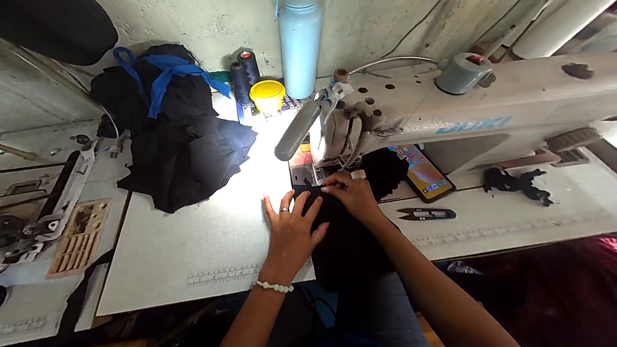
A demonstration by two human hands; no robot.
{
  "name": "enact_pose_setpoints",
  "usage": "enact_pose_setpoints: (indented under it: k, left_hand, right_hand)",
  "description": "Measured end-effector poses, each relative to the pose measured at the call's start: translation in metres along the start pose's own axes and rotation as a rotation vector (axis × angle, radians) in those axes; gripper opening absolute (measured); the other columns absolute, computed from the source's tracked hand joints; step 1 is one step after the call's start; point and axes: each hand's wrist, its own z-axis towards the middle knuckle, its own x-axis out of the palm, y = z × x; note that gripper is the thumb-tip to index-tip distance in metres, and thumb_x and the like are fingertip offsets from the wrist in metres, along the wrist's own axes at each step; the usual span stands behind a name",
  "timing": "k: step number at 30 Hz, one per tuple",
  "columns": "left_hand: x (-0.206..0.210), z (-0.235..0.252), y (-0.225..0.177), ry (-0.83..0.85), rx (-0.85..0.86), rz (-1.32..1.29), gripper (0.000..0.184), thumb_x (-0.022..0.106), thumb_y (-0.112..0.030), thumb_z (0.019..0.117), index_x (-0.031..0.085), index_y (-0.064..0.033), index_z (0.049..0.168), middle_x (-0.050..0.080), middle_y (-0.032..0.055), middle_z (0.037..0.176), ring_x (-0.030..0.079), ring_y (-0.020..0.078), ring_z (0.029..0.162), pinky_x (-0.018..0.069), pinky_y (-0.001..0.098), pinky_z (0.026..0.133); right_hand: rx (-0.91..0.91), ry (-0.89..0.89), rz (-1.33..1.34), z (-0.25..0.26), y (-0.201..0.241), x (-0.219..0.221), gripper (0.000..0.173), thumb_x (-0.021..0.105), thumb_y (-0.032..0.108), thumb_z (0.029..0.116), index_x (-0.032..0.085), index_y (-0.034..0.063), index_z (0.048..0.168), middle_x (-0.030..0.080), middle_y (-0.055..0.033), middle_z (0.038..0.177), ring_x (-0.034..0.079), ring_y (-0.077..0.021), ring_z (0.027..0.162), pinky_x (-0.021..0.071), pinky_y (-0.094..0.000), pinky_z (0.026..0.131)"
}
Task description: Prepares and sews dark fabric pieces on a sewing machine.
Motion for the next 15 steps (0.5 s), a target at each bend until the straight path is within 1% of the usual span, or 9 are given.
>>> enact_pose_setpoints:
  k: [2, 5, 7, 9, 10, 11, 12, 13, 15]
  left_hand:
    - [0.0, 0.0, 0.0, 0.0, -0.002, 0.007, 0.049, 0.056, -0.055, 0.0947, 0.071, -0.0249, 0.13, 0.067, 0.0054, 0.134, 0.058, 0.0431, 0.128, 0.0254, 0.0841, 0.1]
    - [-0.002, 0.0, 0.0, 0.0, -0.002, -0.005, 0.048, 0.056, -0.054, 0.0948, 0.072, -0.023, 0.128, 0.068, 0.0052, 0.133, 0.058, 0.042, 0.128, 0.025, 0.0835, 0.101]
    - [-0.004, 0.004, 0.001, -0.003, -0.016, -0.082, 0.041, 0.057, -0.048, 0.0968, 0.075, -0.0214, 0.123, 0.069, 0.0048, 0.131, 0.058, 0.04, 0.129, 0.0243, 0.0818, 0.104]
    - [-0.008, 0.014, 0.002, -0.043, -0.065, -0.201, 0.031, 0.056, -0.036, 0.0997, 0.078, -0.0188, 0.112, 0.072, 0.0021, 0.125, 0.061, 0.0332, 0.126, 0.028, 0.0742, 0.107]
    - [-0.009, 0.022, 0.004, -0.074, -0.093, -0.249, 0.027, 0.056, -0.028, 0.0996, 0.079, -0.0168, 0.108, 0.074, 0.0009, 0.12, 0.064, 0.0288, 0.122, 0.0327, 0.0677, 0.106]
    - [-0.008, 0.031, 0.005, -0.087, -0.117, -0.285, 0.023, 0.058, -0.021, 0.0985, 0.079, -0.0142, 0.106, 0.075, 0.0012, 0.114, 0.066, 0.0258, 0.115, 0.0379, 0.0607, 0.102]
    - [-0.008, 0.041, 0.007, -0.06, -0.136, -0.311, 0.02, 0.06, -0.016, 0.0982, 0.078, -0.0113, 0.106, 0.076, 0.0038, 0.109, 0.067, 0.0259, 0.11, 0.0423, 0.0568, 0.097]
    - [-0.008, 0.05, 0.01, 0.008, -0.153, -0.336, 0.019, 0.062, -0.014, 0.0985, 0.077, -0.0086, 0.108, 0.075, 0.008, 0.107, 0.068, 0.0287, 0.107, 0.0449, 0.0566, 0.094]
    - [-0.007, 0.066, 0.016, 0.162, -0.174, -0.39, 0.02, 0.066, -0.013, 0.0978, 0.075, -0.0055, 0.114, 0.071, 0.0148, 0.106, 0.066, 0.0346, 0.105, 0.0454, 0.059, 0.093]
  right_hand:
    - [0.02, 0.006, 0.003, 0.001, 0.001, 0.002, 0.013, 0.074, 0.016, 0.0934, 0.076, 0.0043, 0.099, 0.073, -0.0069, 0.092, 0.064, -0.0103, 0.08, 0.0527, -0.0286, 0.076]
    - [0.04, -0.004, -0.05, 0.0, 0.004, 0.004, 0.013, 0.074, 0.017, 0.0942, 0.076, 0.0053, 0.1, 0.072, -0.0073, 0.091, 0.064, -0.0141, 0.079, 0.0526, -0.0336, 0.075]
    - [0.028, -0.012, -0.089, 0.0, 0.005, 0.007, 0.013, 0.073, 0.017, 0.0944, 0.076, 0.0051, 0.1, 0.071, -0.0089, 0.092, 0.064, -0.0175, 0.08, 0.053, -0.0374, 0.076]
    - [0.022, -0.021, -0.104, 0.001, 0.005, 0.007, 0.012, 0.075, 0.016, 0.0932, 0.076, 0.0048, 0.098, 0.071, -0.0104, 0.091, 0.065, -0.0197, 0.08, 0.0539, -0.0398, 0.076]
    - [0.025, -0.018, -0.101, 0.001, 0.005, 0.007, 0.012, 0.075, 0.015, 0.0927, 0.076, 0.0046, 0.097, 0.07, -0.0109, 0.091, 0.065, -0.0201, 0.08, 0.0539, -0.0405, 0.076]
    - [0.028, -0.015, -0.097, 0.001, 0.006, 0.006, 0.011, 0.076, 0.015, 0.0921, 0.076, 0.0046, 0.097, 0.07, -0.0112, 0.091, 0.065, -0.0201, 0.079, 0.0539, -0.0408, 0.076]
    - [0.03, -0.014, -0.097, 0.001, 0.006, 0.006, 0.011, 0.076, 0.014, 0.0917, 0.076, 0.0048, 0.097, 0.07, -0.011, 0.091, 0.064, -0.0197, 0.079, 0.0539, -0.0406, 0.075]
    - [0.027, -0.016, -0.098, 0.001, 0.005, 0.006, 0.011, 0.076, 0.014, 0.0914, 0.076, 0.0047, 0.097, 0.07, -0.011, 0.091, 0.064, -0.0193, 0.078, 0.0538, -0.0403, 0.074]
    - [0.02, -0.023, -0.091, 0.001, 0.004, 0.006, 0.011, 0.077, 0.014, 0.0911, 0.075, 0.0041, 0.096, 0.07, -0.0108, 0.091, 0.064, -0.0183, 0.078, 0.0538, -0.0387, 0.074]
